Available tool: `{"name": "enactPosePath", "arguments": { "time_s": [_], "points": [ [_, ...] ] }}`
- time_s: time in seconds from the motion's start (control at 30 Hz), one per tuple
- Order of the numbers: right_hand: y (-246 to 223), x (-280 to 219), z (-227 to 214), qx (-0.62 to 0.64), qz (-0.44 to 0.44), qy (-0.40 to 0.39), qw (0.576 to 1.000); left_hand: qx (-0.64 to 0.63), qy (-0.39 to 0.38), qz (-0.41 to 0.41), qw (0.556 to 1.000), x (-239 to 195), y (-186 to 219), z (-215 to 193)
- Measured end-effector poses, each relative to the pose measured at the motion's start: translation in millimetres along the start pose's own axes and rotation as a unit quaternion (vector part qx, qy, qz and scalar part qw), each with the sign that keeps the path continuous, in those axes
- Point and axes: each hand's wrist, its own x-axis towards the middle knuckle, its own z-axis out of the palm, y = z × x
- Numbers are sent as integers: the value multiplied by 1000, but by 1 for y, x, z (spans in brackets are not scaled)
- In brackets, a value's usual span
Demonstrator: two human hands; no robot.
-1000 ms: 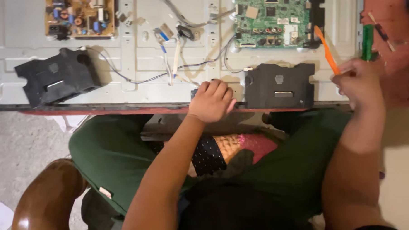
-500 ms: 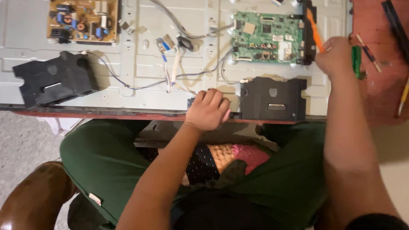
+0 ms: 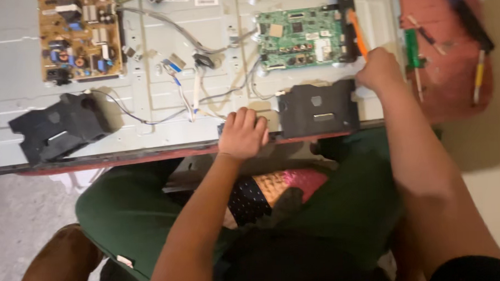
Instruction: The person works on the back of a disassembled television, using an orange plastic pry tool to adjust components and connectors on the mainboard. They connect and disconnect ribbon cables and wire harnesses, then reposition a black plastic housing near the board.
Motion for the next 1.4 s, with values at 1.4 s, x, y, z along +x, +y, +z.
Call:
{"name": "enactPosePath", "arguments": {
  "time_s": [1.4],
  "points": [
    [-70,37,-24,-92,-12,21,995,-69,-77,-48,994,3,-8,-4]
  ]
}}
